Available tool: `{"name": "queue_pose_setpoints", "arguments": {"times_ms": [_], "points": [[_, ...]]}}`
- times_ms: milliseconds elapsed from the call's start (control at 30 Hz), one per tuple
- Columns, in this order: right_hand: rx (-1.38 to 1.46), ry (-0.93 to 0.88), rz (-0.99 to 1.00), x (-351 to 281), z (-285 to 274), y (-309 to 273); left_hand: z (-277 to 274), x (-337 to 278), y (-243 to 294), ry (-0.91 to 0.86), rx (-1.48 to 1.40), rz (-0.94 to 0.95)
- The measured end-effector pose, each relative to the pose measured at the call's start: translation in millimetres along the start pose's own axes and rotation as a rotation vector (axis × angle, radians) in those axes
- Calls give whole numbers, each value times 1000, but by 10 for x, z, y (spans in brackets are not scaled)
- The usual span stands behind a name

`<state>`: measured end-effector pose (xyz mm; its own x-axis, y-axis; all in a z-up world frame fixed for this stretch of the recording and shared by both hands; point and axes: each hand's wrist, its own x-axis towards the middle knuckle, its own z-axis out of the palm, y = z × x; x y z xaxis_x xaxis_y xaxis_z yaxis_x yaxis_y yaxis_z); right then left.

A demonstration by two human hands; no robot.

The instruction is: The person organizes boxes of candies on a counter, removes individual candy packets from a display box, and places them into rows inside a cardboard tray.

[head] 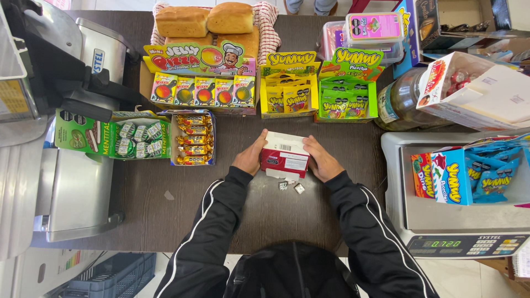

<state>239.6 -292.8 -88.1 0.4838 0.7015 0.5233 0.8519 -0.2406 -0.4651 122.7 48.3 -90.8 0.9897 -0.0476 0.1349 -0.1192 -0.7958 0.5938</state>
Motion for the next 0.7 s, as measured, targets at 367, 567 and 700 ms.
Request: {"name": "queue_pose_setpoints", "arguments": {"times_ms": [367, 567, 700], "points": [[-96, 32, -125, 316, -321, -160, -158, 88, 2, 334, 264, 250], [74, 13, 25, 320, -451, -270, -388, 144, 242, 367, 204, 231], [395, 75, 521, 141, -625, -422, -570, 224, 526, 333, -364, -2]]}}
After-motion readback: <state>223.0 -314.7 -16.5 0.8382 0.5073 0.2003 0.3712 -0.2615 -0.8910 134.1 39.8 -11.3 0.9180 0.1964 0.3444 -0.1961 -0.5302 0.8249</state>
